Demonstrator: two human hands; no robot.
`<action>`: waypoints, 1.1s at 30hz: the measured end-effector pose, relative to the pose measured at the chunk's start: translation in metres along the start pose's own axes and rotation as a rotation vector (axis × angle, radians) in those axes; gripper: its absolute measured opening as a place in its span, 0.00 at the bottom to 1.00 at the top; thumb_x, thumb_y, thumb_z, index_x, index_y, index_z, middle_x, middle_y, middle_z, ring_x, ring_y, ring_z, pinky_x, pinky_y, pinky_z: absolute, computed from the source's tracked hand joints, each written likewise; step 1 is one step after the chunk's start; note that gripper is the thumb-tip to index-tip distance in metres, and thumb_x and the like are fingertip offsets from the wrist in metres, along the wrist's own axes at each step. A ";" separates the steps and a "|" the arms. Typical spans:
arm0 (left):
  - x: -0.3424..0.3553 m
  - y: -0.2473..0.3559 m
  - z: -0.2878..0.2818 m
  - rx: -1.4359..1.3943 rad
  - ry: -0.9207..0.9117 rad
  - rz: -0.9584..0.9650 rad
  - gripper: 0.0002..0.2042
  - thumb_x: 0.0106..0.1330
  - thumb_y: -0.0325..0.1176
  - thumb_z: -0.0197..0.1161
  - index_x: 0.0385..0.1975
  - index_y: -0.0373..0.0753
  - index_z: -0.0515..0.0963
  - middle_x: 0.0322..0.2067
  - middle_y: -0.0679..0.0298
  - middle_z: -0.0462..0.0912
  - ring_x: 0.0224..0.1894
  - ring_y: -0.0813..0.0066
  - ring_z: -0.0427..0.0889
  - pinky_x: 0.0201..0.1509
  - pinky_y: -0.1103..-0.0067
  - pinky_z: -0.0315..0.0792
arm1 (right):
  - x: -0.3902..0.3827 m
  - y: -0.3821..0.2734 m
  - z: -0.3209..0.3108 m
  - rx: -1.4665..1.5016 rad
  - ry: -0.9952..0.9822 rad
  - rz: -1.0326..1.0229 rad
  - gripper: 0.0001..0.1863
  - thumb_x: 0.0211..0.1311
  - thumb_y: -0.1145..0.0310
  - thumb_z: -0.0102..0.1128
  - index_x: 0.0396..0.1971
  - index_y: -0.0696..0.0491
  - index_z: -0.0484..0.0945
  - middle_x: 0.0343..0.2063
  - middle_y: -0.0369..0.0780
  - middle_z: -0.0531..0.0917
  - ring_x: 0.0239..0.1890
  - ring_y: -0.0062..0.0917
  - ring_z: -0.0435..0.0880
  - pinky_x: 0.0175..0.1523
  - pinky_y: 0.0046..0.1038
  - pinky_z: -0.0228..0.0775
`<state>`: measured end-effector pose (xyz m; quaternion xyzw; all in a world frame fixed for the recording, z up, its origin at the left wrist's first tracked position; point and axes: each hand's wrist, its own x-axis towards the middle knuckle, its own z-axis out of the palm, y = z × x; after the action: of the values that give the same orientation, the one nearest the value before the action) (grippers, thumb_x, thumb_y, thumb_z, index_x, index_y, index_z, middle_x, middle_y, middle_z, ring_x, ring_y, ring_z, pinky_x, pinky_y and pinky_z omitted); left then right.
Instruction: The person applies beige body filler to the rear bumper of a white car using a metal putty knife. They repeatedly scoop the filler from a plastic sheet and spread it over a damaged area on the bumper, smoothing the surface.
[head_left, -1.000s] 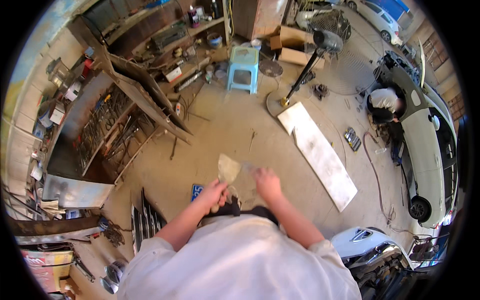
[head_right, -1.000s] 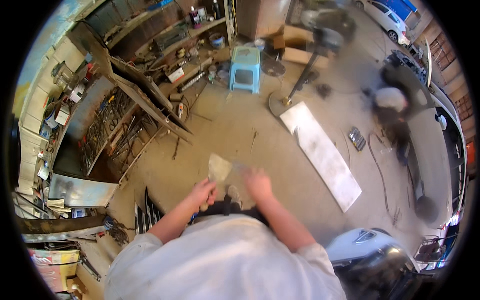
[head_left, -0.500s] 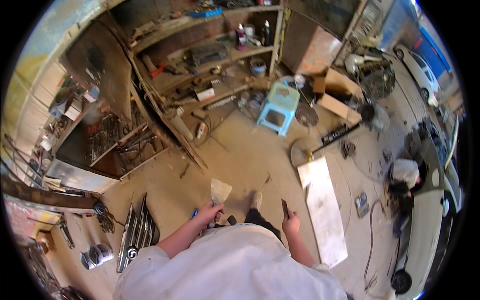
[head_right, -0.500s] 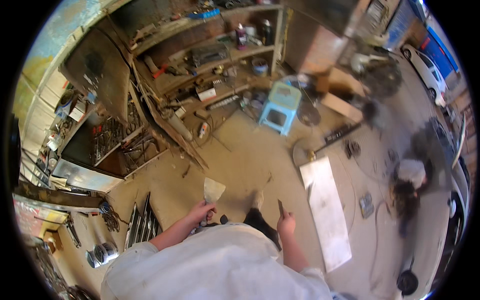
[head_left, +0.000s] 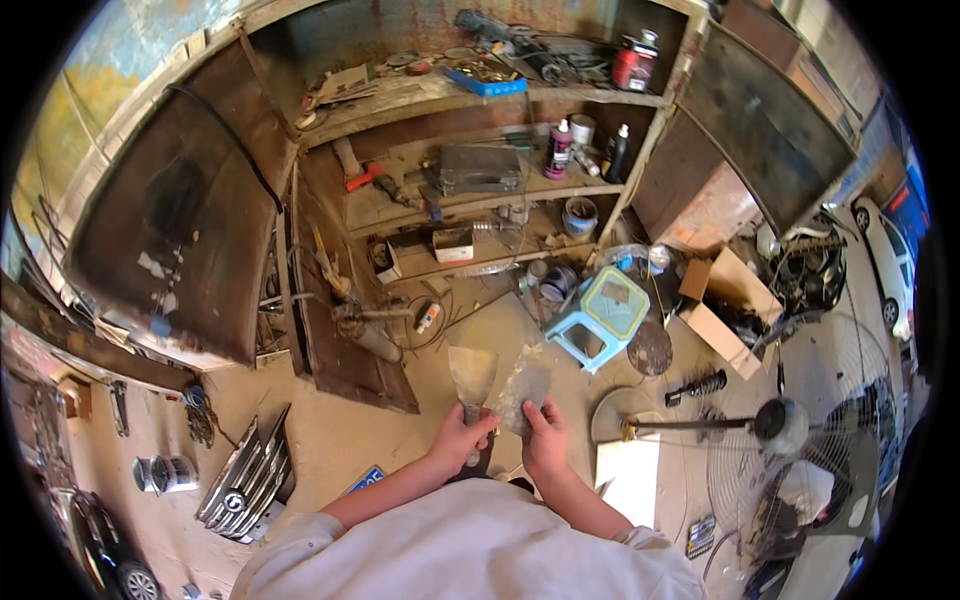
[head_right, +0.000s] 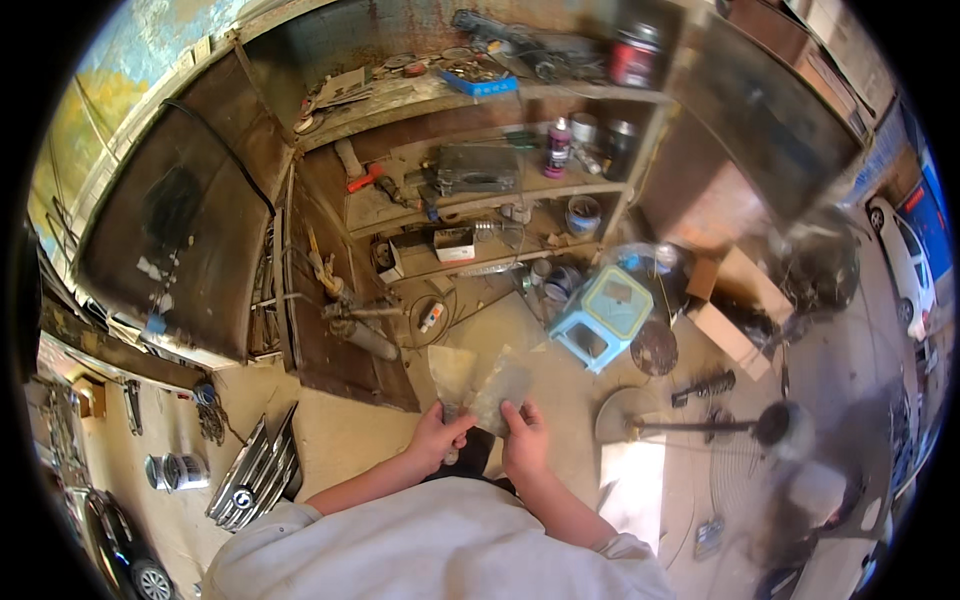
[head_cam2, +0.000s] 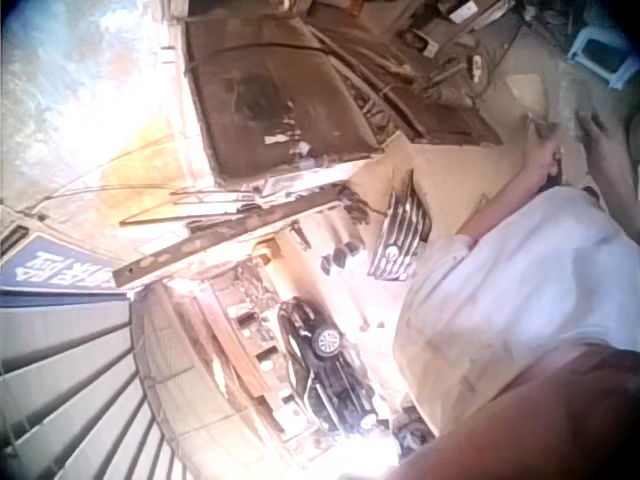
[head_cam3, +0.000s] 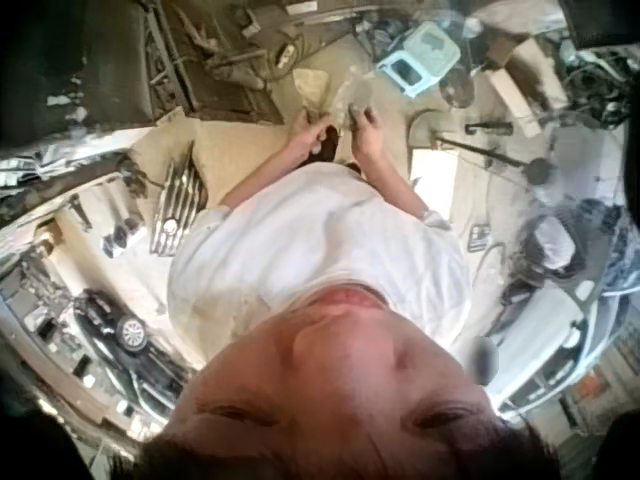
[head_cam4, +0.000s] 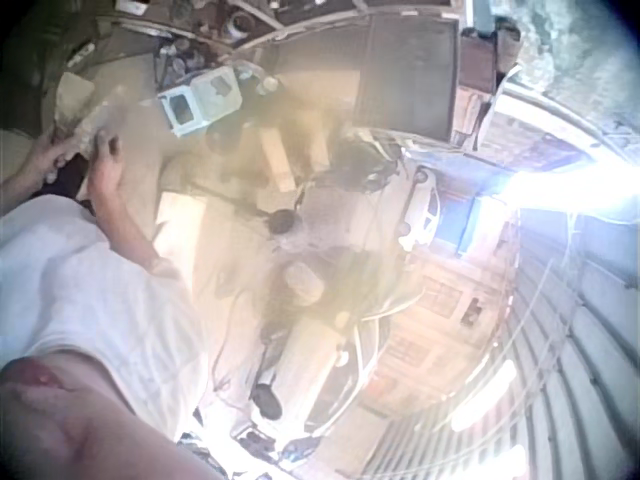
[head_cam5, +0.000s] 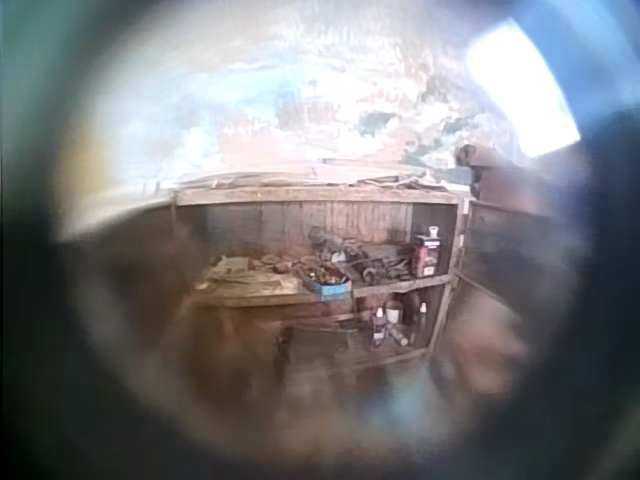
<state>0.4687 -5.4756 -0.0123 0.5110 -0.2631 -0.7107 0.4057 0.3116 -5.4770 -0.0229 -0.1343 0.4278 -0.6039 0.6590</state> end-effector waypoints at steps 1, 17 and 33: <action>0.014 0.006 -0.003 -0.022 0.015 0.014 0.17 0.58 0.36 0.69 0.39 0.39 0.68 0.24 0.69 0.72 0.20 0.84 0.67 0.22 0.84 0.63 | 0.022 0.005 0.004 -0.054 -0.035 0.008 0.17 0.62 0.77 0.56 0.52 0.56 0.71 0.47 0.38 0.78 0.50 0.24 0.76 0.57 0.28 0.65; 0.151 0.161 -0.041 0.009 0.134 0.119 0.21 0.58 0.32 0.68 0.47 0.33 0.68 0.31 0.67 0.77 0.26 0.84 0.72 0.28 0.83 0.68 | 0.313 -0.029 0.001 -1.248 0.065 0.071 0.17 0.57 0.57 0.65 0.24 0.58 0.81 0.19 0.38 0.80 0.23 0.21 0.76 0.31 0.24 0.68; 0.124 0.256 -0.035 -0.178 0.797 0.251 0.22 0.54 0.23 0.71 0.48 0.33 0.70 0.41 0.63 0.79 0.44 0.79 0.77 0.48 0.78 0.73 | 0.739 0.132 0.323 -1.809 -0.800 -1.378 0.17 0.55 0.61 0.59 0.42 0.55 0.79 0.38 0.50 0.82 0.40 0.44 0.81 0.45 0.38 0.75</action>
<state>0.5618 -5.7154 0.1136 0.6727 -0.0834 -0.4224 0.6017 0.5656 -6.2291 -0.2181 -0.9254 0.3002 -0.2260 -0.0483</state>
